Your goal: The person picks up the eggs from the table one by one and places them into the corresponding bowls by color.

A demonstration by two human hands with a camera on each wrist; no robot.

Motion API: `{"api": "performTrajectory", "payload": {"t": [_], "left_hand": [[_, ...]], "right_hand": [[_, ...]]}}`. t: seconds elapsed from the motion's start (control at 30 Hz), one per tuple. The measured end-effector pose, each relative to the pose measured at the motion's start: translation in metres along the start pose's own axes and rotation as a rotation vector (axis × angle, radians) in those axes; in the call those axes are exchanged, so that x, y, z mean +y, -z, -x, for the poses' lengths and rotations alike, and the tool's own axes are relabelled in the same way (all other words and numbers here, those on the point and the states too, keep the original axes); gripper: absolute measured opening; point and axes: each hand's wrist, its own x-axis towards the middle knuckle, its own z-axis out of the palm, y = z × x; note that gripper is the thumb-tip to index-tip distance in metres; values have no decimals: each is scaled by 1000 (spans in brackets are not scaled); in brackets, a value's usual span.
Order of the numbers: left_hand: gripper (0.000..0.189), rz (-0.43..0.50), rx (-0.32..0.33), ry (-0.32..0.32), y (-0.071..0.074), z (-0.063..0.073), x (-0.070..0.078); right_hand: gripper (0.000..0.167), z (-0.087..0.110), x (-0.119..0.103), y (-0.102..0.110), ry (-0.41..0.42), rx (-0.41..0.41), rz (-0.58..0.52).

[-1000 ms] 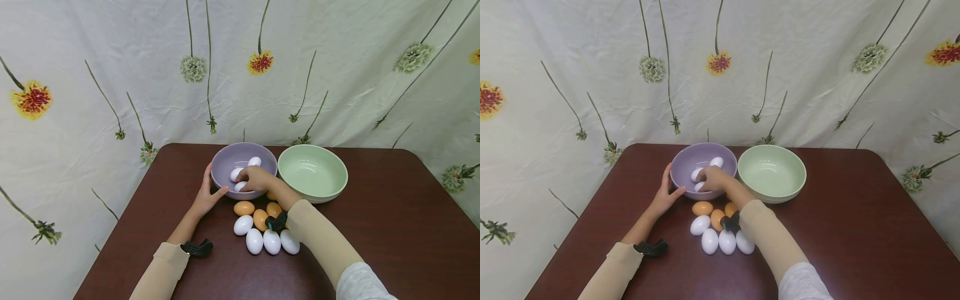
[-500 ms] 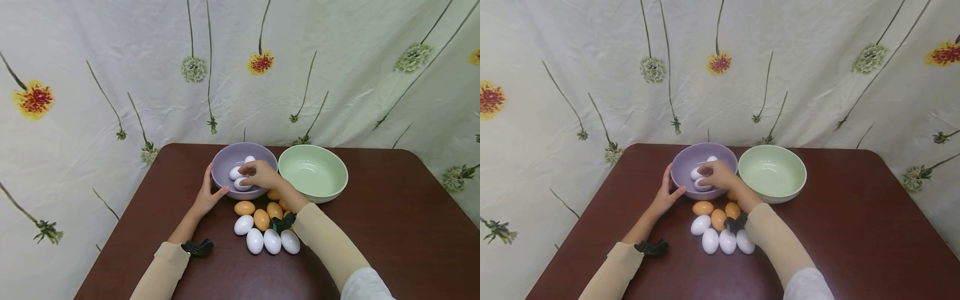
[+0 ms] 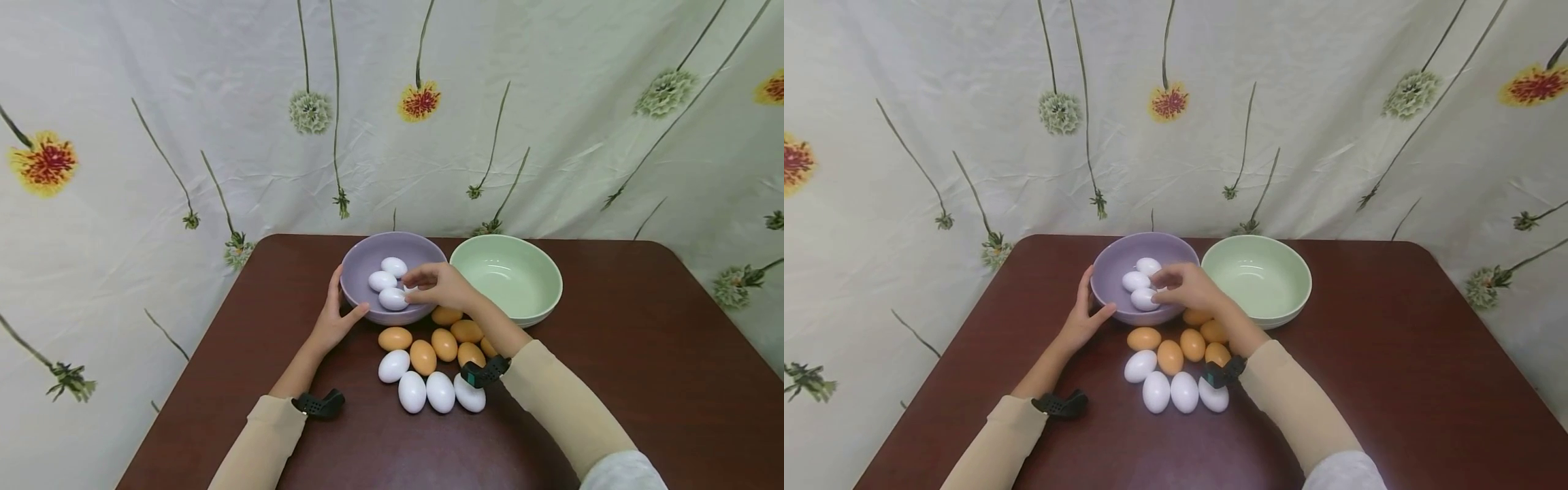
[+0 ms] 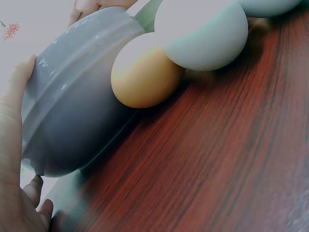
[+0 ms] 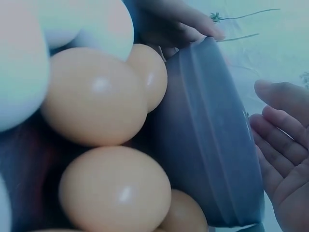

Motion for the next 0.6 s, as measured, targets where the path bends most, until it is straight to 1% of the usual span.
{"api": "performTrajectory", "payload": {"t": [0.1,0.3,0.47,0.6], "left_hand": [[91,7,-9,-20,0,-1,-1],[92,8,-7,-27,0,-1,-2],[92,9,-3,-30,0,-1,-2],[91,9,-3,-34,0,-1,-2]], "right_hand": [[37,9,-1,2,8,8,-21],[36,26,0,8,22,24,-81],[37,40,4,11,15,29,-111],[39,51,9,12,6,25,-169]]}}
